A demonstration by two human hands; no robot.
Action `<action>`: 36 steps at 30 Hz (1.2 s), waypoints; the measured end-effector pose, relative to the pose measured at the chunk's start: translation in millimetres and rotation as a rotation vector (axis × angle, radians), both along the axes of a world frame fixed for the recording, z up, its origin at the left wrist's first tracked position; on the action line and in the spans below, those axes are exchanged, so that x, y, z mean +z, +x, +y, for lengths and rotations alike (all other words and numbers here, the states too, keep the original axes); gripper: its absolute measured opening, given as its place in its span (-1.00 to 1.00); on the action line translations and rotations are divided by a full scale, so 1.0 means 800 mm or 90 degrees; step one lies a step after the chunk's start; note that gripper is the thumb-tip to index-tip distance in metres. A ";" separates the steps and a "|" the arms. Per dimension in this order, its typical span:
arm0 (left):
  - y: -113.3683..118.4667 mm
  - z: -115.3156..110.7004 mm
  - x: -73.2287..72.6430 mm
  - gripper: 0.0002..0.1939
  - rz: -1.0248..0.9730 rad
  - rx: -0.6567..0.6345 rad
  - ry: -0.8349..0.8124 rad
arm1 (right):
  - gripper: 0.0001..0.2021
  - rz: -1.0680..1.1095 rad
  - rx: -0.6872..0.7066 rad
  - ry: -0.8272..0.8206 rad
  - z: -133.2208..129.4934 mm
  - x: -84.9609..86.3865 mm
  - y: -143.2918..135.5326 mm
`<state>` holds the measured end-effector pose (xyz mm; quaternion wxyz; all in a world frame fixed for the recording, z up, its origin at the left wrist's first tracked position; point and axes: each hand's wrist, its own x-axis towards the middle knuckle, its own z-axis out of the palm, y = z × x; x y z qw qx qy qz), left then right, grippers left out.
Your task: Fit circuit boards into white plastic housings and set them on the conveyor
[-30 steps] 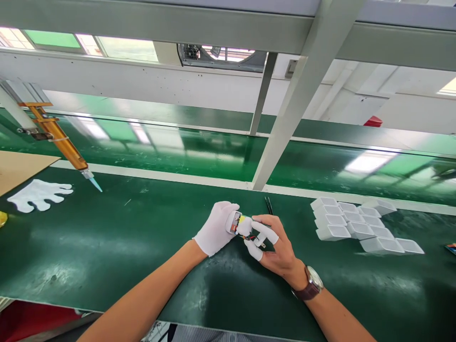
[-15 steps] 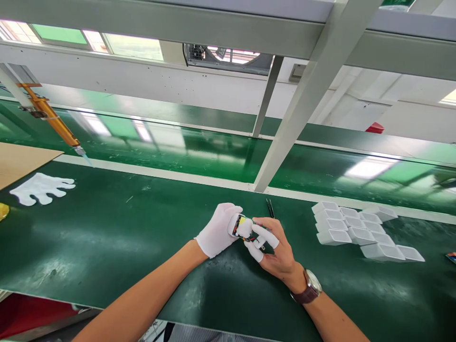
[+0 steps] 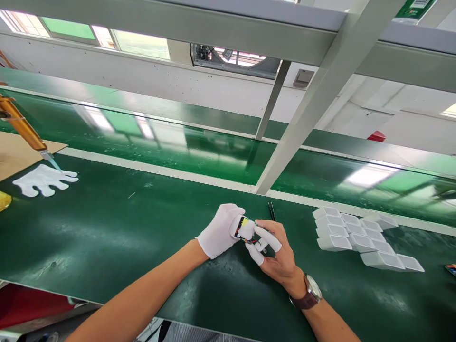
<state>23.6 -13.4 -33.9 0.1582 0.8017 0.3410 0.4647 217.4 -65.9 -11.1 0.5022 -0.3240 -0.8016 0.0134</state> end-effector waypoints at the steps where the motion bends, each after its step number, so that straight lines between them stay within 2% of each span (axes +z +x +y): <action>1: 0.000 0.000 0.000 -0.47 -0.001 -0.002 -0.001 | -0.36 -0.001 -0.001 -0.001 0.000 -0.001 0.000; 9: 0.002 -0.002 0.007 -0.60 -0.010 0.003 -0.031 | -0.36 -0.010 -0.004 0.031 0.000 0.005 -0.004; 16: 0.002 -0.004 0.000 -0.49 -0.019 0.008 -0.040 | -0.34 -0.019 -0.014 0.037 -0.004 0.006 -0.005; 25: 0.002 -0.004 -0.001 -0.42 0.009 0.022 0.007 | -0.31 -0.027 -0.024 0.041 -0.005 0.005 -0.006; 36: 0.001 -0.005 -0.003 -0.40 0.021 0.016 -0.006 | -0.32 -0.027 -0.038 0.022 -0.004 0.002 -0.007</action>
